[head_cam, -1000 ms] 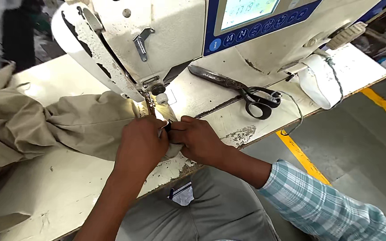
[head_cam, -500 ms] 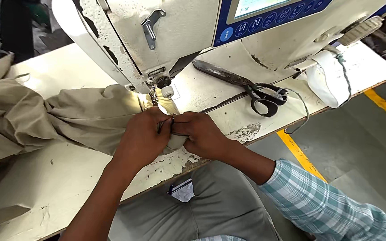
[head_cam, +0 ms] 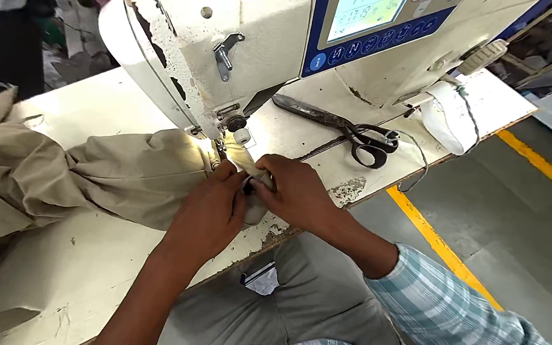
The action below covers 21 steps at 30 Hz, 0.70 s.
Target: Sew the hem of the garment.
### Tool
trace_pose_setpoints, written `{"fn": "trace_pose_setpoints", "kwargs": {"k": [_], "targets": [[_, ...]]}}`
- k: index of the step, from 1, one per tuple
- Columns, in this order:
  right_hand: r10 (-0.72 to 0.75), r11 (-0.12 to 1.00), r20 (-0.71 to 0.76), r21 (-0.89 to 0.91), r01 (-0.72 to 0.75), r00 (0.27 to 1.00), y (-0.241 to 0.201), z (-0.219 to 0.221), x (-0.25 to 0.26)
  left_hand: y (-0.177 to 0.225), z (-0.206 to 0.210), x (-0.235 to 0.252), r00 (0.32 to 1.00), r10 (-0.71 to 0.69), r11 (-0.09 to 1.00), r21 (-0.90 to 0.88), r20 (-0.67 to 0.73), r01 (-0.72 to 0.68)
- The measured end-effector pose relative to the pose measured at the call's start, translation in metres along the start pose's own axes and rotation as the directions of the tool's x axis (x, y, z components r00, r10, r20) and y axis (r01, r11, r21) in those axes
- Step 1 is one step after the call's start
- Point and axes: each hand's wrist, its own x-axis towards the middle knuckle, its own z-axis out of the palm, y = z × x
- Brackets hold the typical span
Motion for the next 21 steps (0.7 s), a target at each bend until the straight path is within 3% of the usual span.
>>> {"fn": "trace_pose_setpoints", "kwargs": {"k": [4, 7, 9, 11, 12, 17, 21], "targets": [[0.071, 0.977, -0.036, 0.203, -0.062, 0.997, 0.002, -0.005, 0.008, 0.007, 0.008, -0.003, 0.996, -0.027, 0.998, 0.046, -0.084, 0.031], [-0.050, 0.989, -0.044, 0.139, 0.056, 0.998, -0.023, -0.001, -0.005, 0.010, 0.011, -0.004, 0.995, 0.001, 0.996, 0.085, -0.098, 0.007], [-0.166, 0.986, 0.079, 0.048, 0.163, 0.983, -0.025, -0.006, -0.002, 0.009, 0.011, -0.005, 0.997, 0.003, 0.994, 0.109, -0.082, 0.006], [-0.195, 0.978, 0.278, 0.133, 0.163, 0.940, -0.011, -0.024, 0.013, 0.006, 0.011, -0.005, 0.997, -0.002, 0.995, 0.104, -0.081, 0.011], [-0.180, 0.974, 0.310, 0.190, 0.124, 0.934, -0.001, -0.030, 0.026, 0.005, 0.011, -0.004, 0.996, 0.003, 0.995, 0.104, -0.094, 0.007], [-0.024, 0.993, 0.133, 0.118, 0.008, 0.991, 0.014, -0.010, 0.086, 0.003, 0.014, -0.003, 0.993, 0.002, 0.991, 0.133, -0.119, 0.014], [0.032, 0.999, 0.005, 0.017, -0.032, 0.999, 0.004, 0.013, 0.094, 0.005, 0.014, -0.003, 0.992, -0.004, 0.993, 0.113, -0.127, 0.019]]}}
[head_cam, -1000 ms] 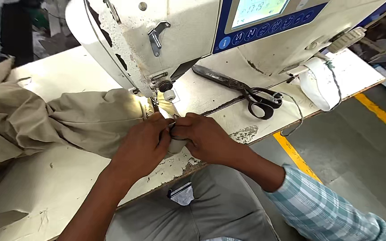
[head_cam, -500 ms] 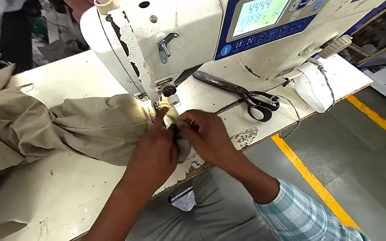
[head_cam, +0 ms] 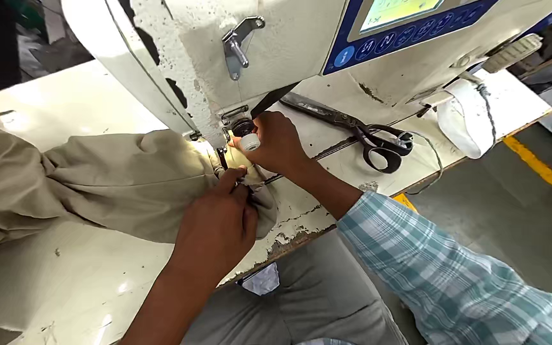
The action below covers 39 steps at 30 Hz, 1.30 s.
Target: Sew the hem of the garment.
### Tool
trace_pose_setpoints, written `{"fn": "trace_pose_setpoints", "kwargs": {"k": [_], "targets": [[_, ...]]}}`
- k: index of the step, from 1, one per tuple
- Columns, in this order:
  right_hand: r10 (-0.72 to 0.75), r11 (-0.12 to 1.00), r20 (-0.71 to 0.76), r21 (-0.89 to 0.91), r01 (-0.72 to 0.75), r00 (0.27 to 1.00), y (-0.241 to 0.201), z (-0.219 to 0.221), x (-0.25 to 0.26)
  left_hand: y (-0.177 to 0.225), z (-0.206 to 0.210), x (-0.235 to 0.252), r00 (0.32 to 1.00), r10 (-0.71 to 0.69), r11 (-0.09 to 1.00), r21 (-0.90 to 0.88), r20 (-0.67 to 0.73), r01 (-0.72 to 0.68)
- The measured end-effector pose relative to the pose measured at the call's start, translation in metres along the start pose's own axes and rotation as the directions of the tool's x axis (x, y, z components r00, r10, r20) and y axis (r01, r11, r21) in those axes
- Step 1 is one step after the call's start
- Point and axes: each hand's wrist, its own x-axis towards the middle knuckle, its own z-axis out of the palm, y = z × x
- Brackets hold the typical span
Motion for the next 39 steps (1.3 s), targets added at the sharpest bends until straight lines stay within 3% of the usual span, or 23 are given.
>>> {"fn": "trace_pose_setpoints", "kwargs": {"k": [4, 7, 10, 15, 17, 20, 23, 25, 27, 30, 35, 39], "targets": [[-0.082, 0.992, -0.130, 0.080, 0.093, 0.988, 0.010, 0.000, -0.008, -0.003, -0.003, 0.002, 0.999, -0.038, 0.999, 0.003, -0.013, 0.038], [-0.098, 0.980, -0.044, 0.170, 0.104, 0.994, 0.009, -0.027, -0.033, -0.004, -0.003, 0.002, 0.999, -0.047, 0.999, -0.002, -0.005, 0.047], [-0.064, 0.997, 0.145, 0.056, 0.057, 0.987, -0.008, -0.041, -0.077, -0.005, -0.001, 0.000, 0.999, -0.038, 0.998, -0.043, -0.002, 0.038], [-0.166, 0.984, 0.009, -0.066, 0.166, 0.986, -0.014, -0.019, -0.102, -0.006, -0.001, 0.002, 1.000, -0.025, 0.999, -0.035, 0.013, 0.026], [-0.176, 0.983, 0.042, -0.055, 0.178, 0.984, -0.015, -0.023, -0.103, -0.005, -0.002, 0.001, 0.999, -0.028, 0.999, -0.030, 0.026, 0.028], [-0.089, 0.996, 0.157, 0.031, 0.085, 0.984, -0.015, -0.044, -0.084, -0.006, -0.003, 0.002, 1.000, -0.017, 0.999, -0.035, 0.018, 0.017], [-0.082, 0.995, 0.249, -0.026, 0.091, 0.965, -0.014, -0.050, -0.056, -0.006, -0.002, 0.002, 0.999, -0.013, 0.999, -0.037, 0.031, 0.014], [-0.065, 0.994, 0.394, -0.055, 0.094, 0.917, -0.016, -0.052, -0.035, -0.005, -0.003, 0.002, 0.999, -0.012, 0.999, -0.033, 0.031, 0.013], [-0.081, 0.997, 0.530, 0.055, 0.062, 0.844, -0.012, -0.055, -0.016, -0.004, -0.004, 0.002, 0.999, -0.018, 0.999, -0.038, 0.034, 0.019], [-0.042, 0.953, 0.670, 0.250, -0.171, 0.741, -0.007, -0.059, -0.001, -0.007, -0.003, 0.001, 0.999, -0.020, 0.999, -0.050, 0.036, 0.022], [0.092, 0.857, 0.693, 0.311, -0.411, 0.715, -0.007, -0.060, 0.001, -0.006, -0.002, 0.002, 0.999, -0.013, 0.999, -0.045, 0.039, 0.015], [0.131, 0.902, 0.644, 0.238, -0.360, 0.754, -0.011, -0.056, -0.002, -0.005, -0.001, 0.000, 1.000, -0.019, 0.999, -0.043, 0.013, 0.019]]}}
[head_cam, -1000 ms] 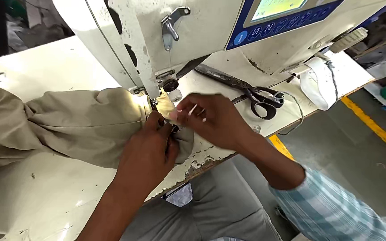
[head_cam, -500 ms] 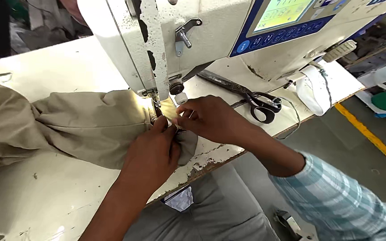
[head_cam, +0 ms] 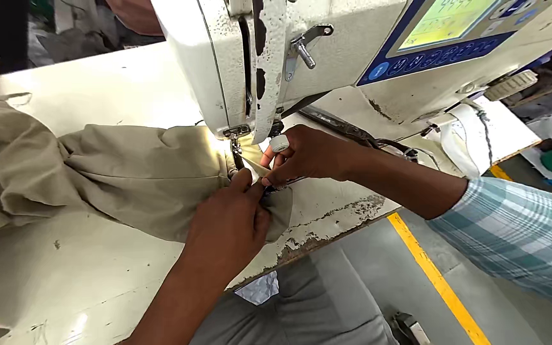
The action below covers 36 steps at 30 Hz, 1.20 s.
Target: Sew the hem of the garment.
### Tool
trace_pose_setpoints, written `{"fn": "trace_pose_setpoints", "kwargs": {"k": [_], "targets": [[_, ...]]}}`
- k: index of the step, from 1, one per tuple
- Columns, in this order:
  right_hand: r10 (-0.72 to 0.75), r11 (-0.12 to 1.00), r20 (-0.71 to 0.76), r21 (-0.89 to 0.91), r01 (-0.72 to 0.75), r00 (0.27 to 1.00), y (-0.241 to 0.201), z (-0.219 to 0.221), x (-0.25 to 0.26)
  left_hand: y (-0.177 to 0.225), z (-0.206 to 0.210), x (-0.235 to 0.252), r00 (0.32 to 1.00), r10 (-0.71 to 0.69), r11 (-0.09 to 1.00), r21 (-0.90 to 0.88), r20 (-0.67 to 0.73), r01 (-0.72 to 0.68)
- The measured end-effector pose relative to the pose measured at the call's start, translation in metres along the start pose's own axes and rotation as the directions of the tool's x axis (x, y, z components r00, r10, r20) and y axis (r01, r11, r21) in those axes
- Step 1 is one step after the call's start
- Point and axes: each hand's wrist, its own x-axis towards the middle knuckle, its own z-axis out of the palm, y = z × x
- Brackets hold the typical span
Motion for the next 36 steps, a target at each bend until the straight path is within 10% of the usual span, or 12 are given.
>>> {"fn": "trace_pose_setpoints", "kwargs": {"k": [6, 12, 16, 23, 36], "targets": [[-0.197, 0.946, -0.174, -0.293, 0.140, 0.965, 0.004, 0.027, -0.009, 0.002, 0.004, -0.003, 0.999, -0.033, 0.999, -0.007, -0.018, 0.033], [-0.233, 0.875, -0.002, -0.436, 0.209, 0.972, 0.002, 0.018, -0.015, 0.001, 0.002, 0.000, 1.000, -0.024, 0.999, 0.033, 0.016, 0.023], [-0.297, 0.906, -0.349, -0.398, 0.146, 0.889, 0.011, 0.009, 0.013, 0.000, 0.000, 0.001, 1.000, -0.015, 0.999, 0.050, 0.010, 0.015], [-0.404, 0.870, -0.529, -0.475, 0.134, 0.746, 0.019, 0.028, 0.043, 0.013, 0.011, 0.003, 0.998, -0.056, 0.998, 0.028, -0.024, 0.057], [-0.332, 0.782, -0.136, -0.592, 0.192, 0.933, -0.006, 0.017, -0.013, 0.013, 0.010, 0.003, 0.995, -0.085, 0.996, -0.003, -0.058, 0.085]]}}
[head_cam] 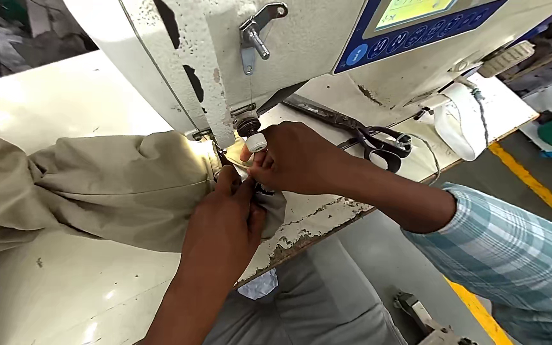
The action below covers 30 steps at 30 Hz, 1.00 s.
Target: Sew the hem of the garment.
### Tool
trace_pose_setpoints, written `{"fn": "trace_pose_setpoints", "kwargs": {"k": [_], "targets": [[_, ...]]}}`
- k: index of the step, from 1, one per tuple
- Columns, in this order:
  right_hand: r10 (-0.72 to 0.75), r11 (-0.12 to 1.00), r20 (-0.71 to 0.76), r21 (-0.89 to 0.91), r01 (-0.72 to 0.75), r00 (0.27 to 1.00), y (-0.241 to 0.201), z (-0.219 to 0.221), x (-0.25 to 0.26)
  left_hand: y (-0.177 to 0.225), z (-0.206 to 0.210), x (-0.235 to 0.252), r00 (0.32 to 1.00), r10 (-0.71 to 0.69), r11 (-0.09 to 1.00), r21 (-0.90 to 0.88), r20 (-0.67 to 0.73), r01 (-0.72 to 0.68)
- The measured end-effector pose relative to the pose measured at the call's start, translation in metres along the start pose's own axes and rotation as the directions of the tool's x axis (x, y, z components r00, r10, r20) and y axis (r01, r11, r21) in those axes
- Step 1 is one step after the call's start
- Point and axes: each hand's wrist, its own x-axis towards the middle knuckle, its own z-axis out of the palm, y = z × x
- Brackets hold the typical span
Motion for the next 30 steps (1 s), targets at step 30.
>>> {"fn": "trace_pose_setpoints", "kwargs": {"k": [30], "targets": [[0.067, 0.997, 0.069, 0.025, -0.069, 0.995, -0.001, 0.013, 0.010, -0.005, -0.005, -0.003, 0.999, 0.011, 0.995, 0.095, 0.032, -0.014]]}}
